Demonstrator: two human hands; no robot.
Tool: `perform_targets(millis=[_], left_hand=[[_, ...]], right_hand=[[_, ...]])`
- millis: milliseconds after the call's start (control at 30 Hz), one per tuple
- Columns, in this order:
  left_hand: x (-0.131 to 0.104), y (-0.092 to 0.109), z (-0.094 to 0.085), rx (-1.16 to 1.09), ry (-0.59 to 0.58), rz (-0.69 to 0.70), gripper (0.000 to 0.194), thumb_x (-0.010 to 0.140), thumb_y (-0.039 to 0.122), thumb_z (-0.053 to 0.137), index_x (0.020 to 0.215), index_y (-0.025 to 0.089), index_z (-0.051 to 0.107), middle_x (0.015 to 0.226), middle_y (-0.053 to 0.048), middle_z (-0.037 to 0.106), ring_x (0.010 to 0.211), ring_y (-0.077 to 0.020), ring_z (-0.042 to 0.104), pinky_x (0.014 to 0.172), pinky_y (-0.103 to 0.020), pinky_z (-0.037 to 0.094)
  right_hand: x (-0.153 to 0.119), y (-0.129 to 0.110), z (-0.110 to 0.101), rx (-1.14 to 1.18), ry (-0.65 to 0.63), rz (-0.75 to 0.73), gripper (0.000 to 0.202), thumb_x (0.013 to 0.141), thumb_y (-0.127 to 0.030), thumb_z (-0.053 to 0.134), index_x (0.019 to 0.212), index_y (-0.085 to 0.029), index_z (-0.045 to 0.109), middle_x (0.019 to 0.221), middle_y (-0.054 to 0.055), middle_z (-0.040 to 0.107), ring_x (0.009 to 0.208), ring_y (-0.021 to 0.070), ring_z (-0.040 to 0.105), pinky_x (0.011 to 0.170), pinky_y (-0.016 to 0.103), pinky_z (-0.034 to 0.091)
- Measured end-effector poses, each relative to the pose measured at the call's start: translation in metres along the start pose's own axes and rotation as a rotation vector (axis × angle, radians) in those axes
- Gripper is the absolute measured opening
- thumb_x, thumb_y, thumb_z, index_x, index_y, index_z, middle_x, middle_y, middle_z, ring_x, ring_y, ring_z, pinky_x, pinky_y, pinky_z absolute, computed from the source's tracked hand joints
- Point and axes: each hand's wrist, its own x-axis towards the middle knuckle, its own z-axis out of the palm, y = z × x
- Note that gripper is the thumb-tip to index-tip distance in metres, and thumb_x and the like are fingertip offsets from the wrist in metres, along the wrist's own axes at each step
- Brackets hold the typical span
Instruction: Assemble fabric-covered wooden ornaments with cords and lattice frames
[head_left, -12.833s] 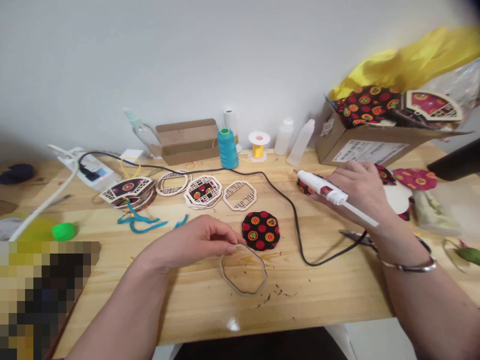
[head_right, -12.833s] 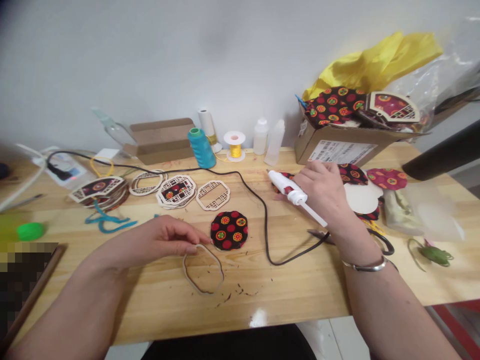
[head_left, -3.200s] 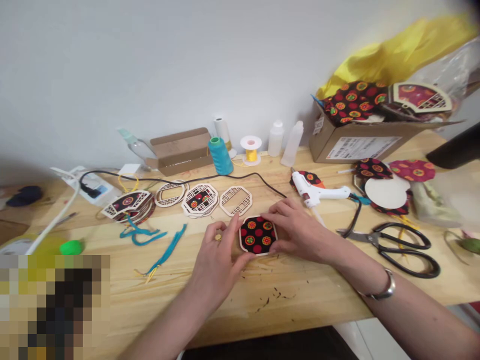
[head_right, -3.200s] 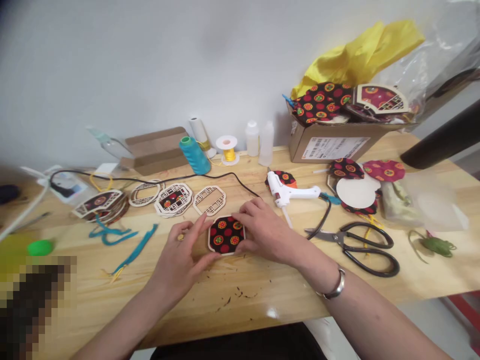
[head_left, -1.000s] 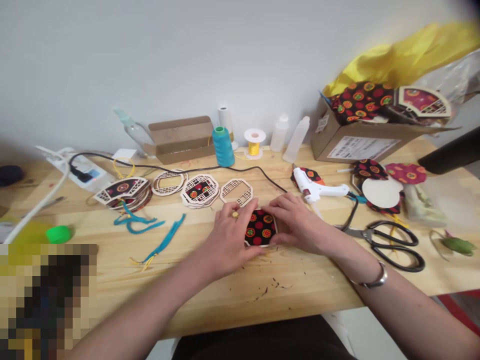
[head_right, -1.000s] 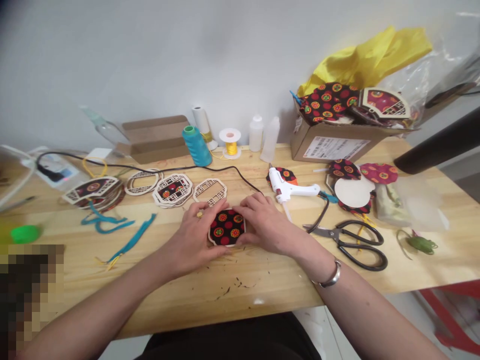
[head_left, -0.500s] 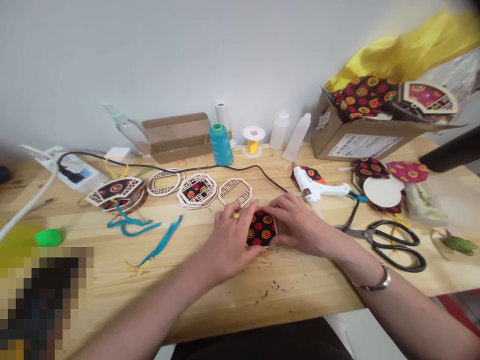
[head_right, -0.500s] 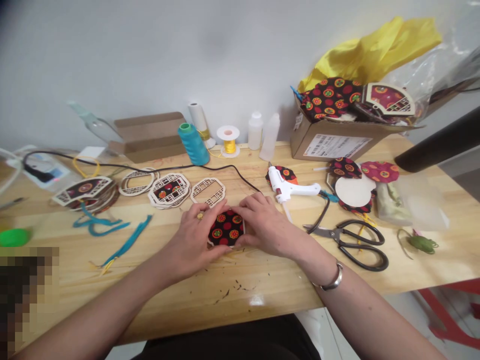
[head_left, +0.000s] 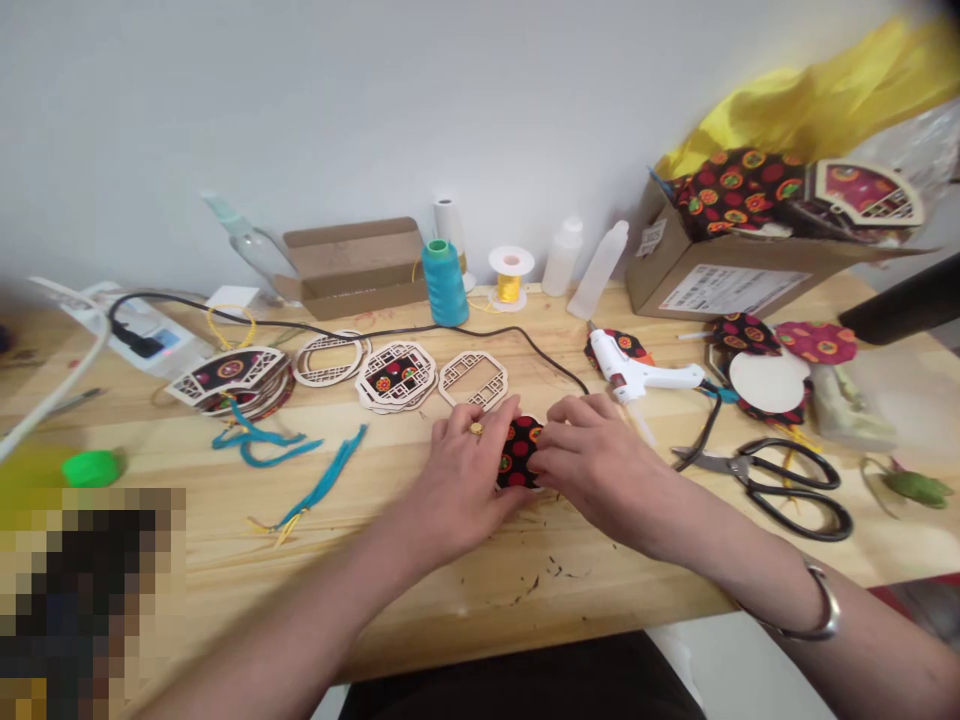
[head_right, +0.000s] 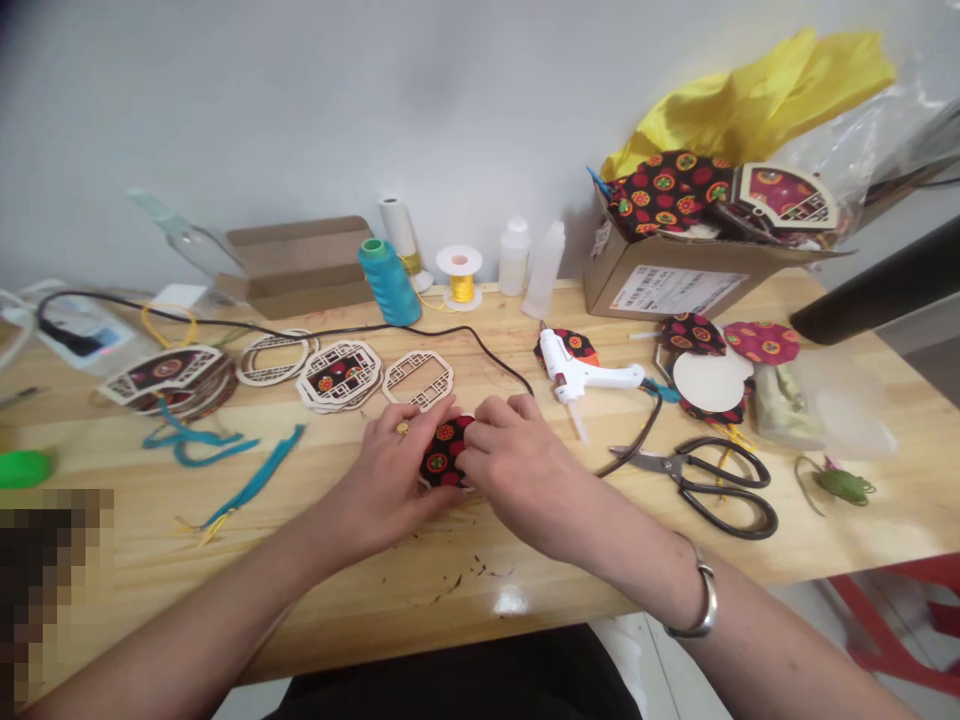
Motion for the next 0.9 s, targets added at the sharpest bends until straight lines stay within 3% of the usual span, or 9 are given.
perform_targets(millis=[300,533,633,767,900], left_hand=[[-0.001,-0.001,0.002,0.031,-0.003,0.004,0.074,0.079,0.035,0.060,0.142,0.021,0.024,0.128,-0.009,0.056,0.114,-0.0320,0.038,0.097,-0.051,0.032],[-0.002,-0.003,0.003,0.036,-0.010,0.007,0.073,0.078,0.029,0.058,0.141,0.012,0.026,0.116,-0.013,0.062,0.115,-0.0329,0.036,0.097,-0.052,0.030],[-0.002,-0.002,0.004,0.036,-0.006,-0.002,0.076,0.077,0.032,0.061,0.142,0.013,0.026,0.124,-0.013,0.058,0.116,-0.0321,0.036,0.098,-0.051,0.030],[0.000,-0.001,0.004,0.039,0.001,-0.022,0.078,0.077,0.041,0.063,0.142,0.016,0.026,0.133,-0.010,0.052,0.116,-0.0309,0.035,0.100,-0.049,0.029],[0.000,0.000,0.003,0.042,-0.017,-0.052,0.078,0.077,0.039,0.063,0.142,0.018,0.026,0.133,-0.009,0.053,0.118,-0.0307,0.034,0.101,-0.048,0.029]], right_hand=[[0.006,-0.006,0.009,-0.146,-0.069,-0.075,0.018,0.088,-0.016,0.052,0.071,-0.018,0.060,0.077,0.005,0.061,0.086,0.0225,0.045,0.076,0.041,0.030],[0.010,-0.015,0.011,-0.280,-0.079,-0.136,0.020,0.088,-0.011,0.046,0.078,-0.017,0.062,0.080,0.010,0.062,0.089,0.0256,0.044,0.072,0.042,0.031],[0.009,-0.009,0.016,-0.317,-0.049,-0.105,0.017,0.087,-0.011,0.048,0.078,-0.016,0.062,0.077,0.010,0.061,0.084,0.0253,0.045,0.071,0.041,0.031],[0.006,0.012,0.012,-0.295,0.089,0.047,0.012,0.085,-0.011,0.053,0.078,-0.016,0.062,0.077,0.008,0.063,0.083,0.0244,0.047,0.070,0.039,0.033],[-0.006,0.038,-0.013,-0.238,0.430,0.210,0.013,0.086,-0.013,0.052,0.077,-0.018,0.061,0.077,0.007,0.065,0.081,0.0234,0.049,0.070,0.037,0.037]])
